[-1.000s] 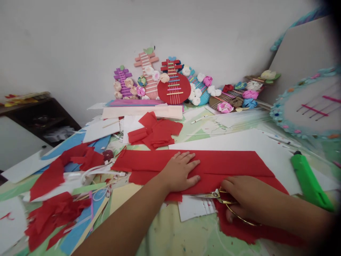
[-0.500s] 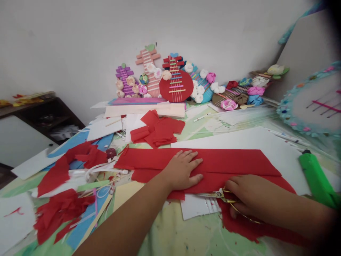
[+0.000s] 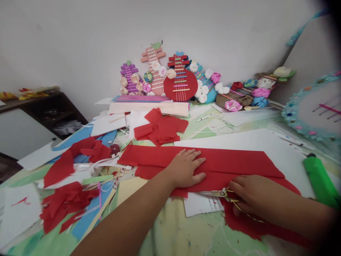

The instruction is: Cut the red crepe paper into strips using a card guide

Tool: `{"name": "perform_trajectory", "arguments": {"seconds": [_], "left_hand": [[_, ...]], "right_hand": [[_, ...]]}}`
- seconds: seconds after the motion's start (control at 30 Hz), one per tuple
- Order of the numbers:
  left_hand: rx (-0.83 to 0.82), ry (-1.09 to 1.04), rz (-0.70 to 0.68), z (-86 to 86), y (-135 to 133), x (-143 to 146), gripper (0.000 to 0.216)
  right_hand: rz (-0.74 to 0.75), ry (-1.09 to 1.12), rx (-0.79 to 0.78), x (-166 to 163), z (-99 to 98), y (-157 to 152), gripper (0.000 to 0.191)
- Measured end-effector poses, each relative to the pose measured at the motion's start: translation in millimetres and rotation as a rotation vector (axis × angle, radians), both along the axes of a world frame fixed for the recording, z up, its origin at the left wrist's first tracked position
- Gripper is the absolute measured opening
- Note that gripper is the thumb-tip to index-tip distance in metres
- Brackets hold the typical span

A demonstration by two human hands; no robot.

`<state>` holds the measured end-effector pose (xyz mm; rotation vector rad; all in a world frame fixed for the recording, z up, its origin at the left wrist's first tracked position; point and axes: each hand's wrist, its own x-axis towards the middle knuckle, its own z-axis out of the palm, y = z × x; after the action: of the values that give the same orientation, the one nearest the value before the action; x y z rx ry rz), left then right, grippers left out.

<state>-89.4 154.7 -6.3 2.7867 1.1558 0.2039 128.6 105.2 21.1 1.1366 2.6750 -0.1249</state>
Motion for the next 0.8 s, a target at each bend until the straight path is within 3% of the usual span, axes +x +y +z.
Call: {"name": "perform_trajectory", "arguments": {"seconds": [0.33,0.63,0.8], "left_hand": [[0.015,-0.013,0.000,-0.7,-0.1,-0.3,0.053],[0.011,-0.024,0.004,-1.2,0.2,-0.2,0.052],[0.002,-0.024,0.004,0.8,-0.7,-0.1,0.052]], "right_hand": [[-0.210,0.115,-0.069,1.3,8.3,-10.7,0.018],[-0.322,0.083,-0.169,3.7,23.4,-19.7,0.020],[-0.340,0.072,-0.192,3.3,21.9,-18.3,0.021]]}}
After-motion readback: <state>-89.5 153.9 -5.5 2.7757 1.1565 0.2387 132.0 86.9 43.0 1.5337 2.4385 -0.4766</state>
